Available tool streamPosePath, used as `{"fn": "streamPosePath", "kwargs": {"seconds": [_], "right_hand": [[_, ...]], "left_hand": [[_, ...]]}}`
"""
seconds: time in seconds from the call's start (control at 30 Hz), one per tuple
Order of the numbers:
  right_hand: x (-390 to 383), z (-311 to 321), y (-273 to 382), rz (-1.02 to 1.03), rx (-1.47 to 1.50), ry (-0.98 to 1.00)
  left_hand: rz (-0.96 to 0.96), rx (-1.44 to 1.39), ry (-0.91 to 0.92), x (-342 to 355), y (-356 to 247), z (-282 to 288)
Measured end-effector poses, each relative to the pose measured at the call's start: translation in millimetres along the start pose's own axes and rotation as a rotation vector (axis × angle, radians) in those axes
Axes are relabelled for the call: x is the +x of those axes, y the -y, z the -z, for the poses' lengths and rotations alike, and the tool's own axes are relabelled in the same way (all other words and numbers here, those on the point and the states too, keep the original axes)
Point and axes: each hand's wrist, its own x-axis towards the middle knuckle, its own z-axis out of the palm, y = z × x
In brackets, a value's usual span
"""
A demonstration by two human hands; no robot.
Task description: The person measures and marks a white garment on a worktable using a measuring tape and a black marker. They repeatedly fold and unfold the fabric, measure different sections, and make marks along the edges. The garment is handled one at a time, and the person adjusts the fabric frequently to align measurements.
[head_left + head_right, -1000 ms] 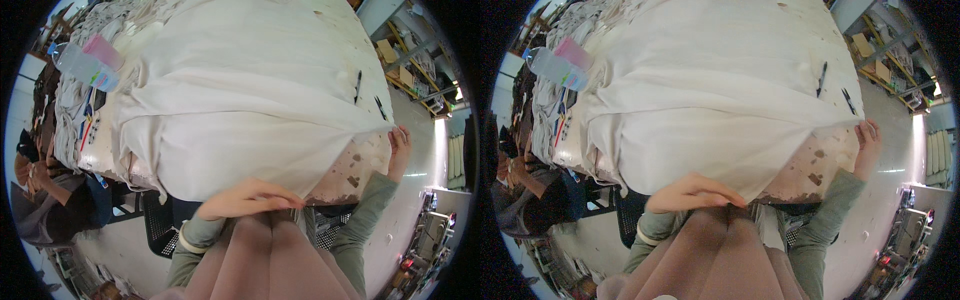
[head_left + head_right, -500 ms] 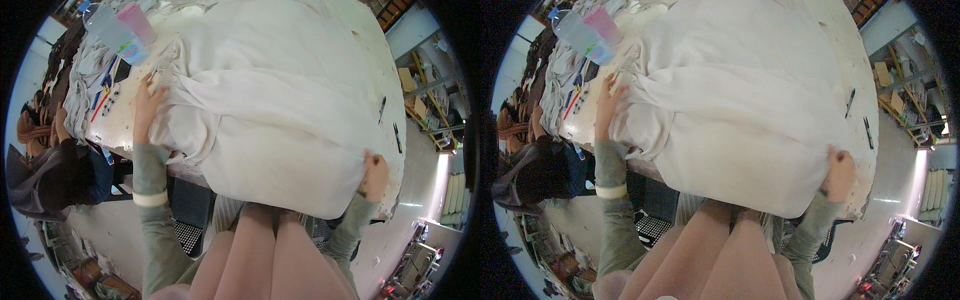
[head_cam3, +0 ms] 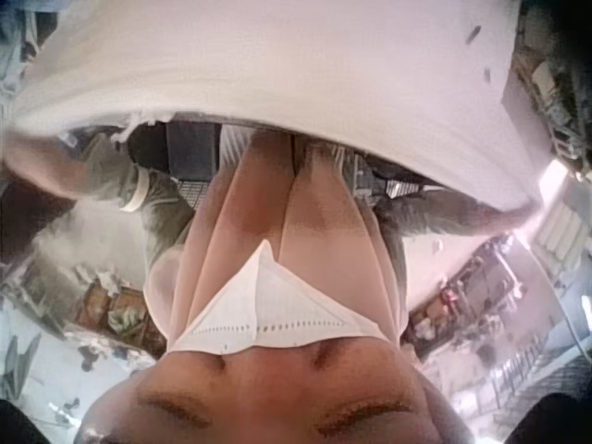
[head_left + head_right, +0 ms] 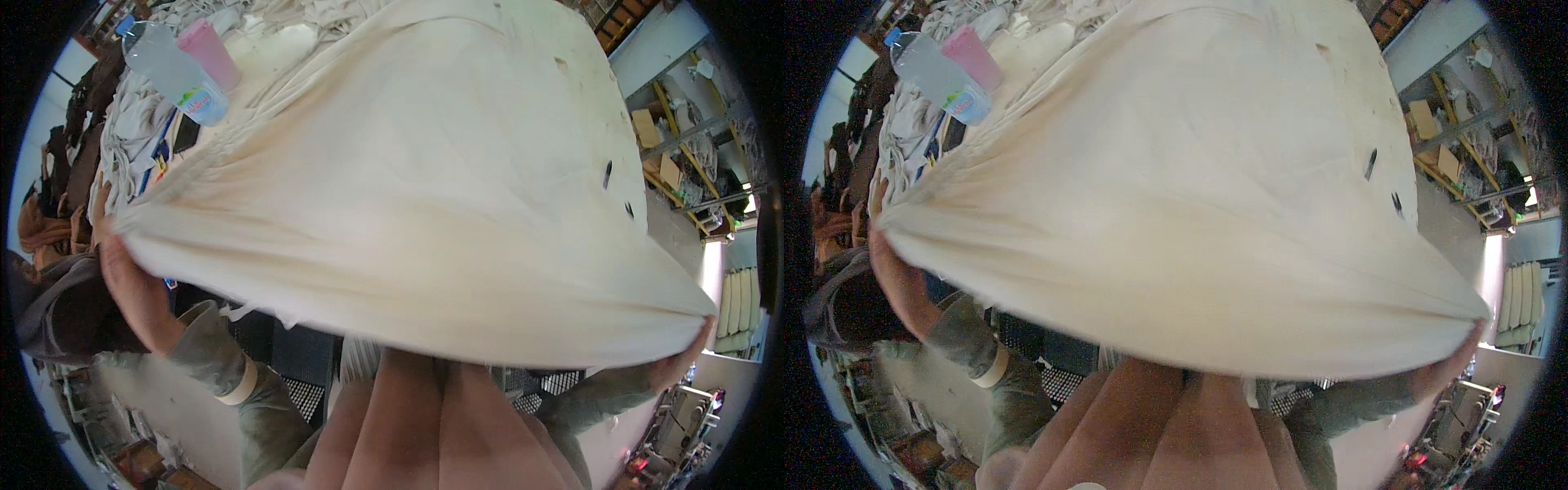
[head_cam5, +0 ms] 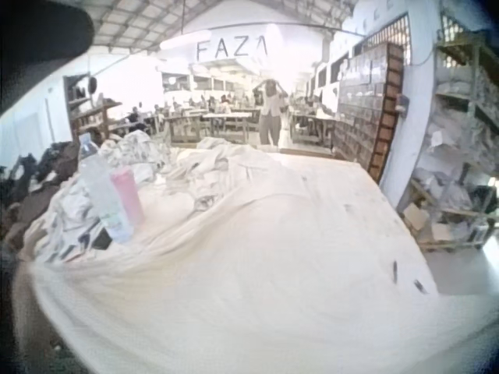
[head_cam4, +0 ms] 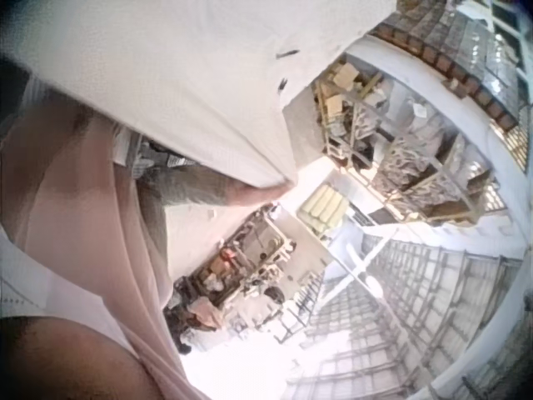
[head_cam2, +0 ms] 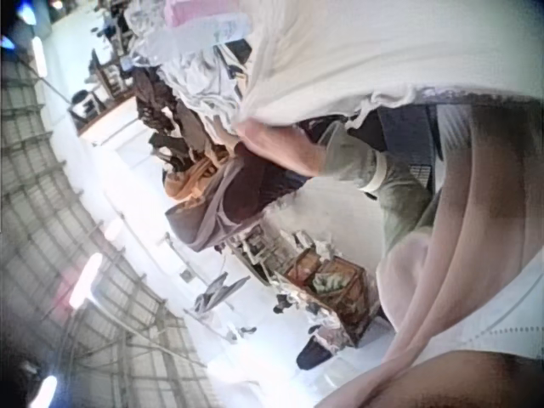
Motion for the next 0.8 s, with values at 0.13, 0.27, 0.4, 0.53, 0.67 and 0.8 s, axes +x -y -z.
{"fn": "streamPosePath", "kwargs": {"seconds": [0.13,0.27,0.4,0.53,0.67,0.8], "right_hand": [[34,5,30,0.494,-0.303,-0.181],[85,-42,-21,1.024,-0.941,0.158],[91,-109,-101,0.412,-0.406,0.225],[99,-151,-137,0.312,-0.442,0.267],[121,-167,-157,0.273,-0.339,0.412],[134,-173,-168,0.141,-0.228,0.432]], "left_hand": [[-0.167,-0.042,0.156,8,-32,-7],[-0.138,0.399,0.05,37,16,-40],[-0.167,0.432,0.201,56,102,-66],[-0.139,0.391,0.289,80,149,-72],[-0.129,0.462,0.293,102,167,-73],[-0.094,0.483,0.265,113,176,-69]]}}
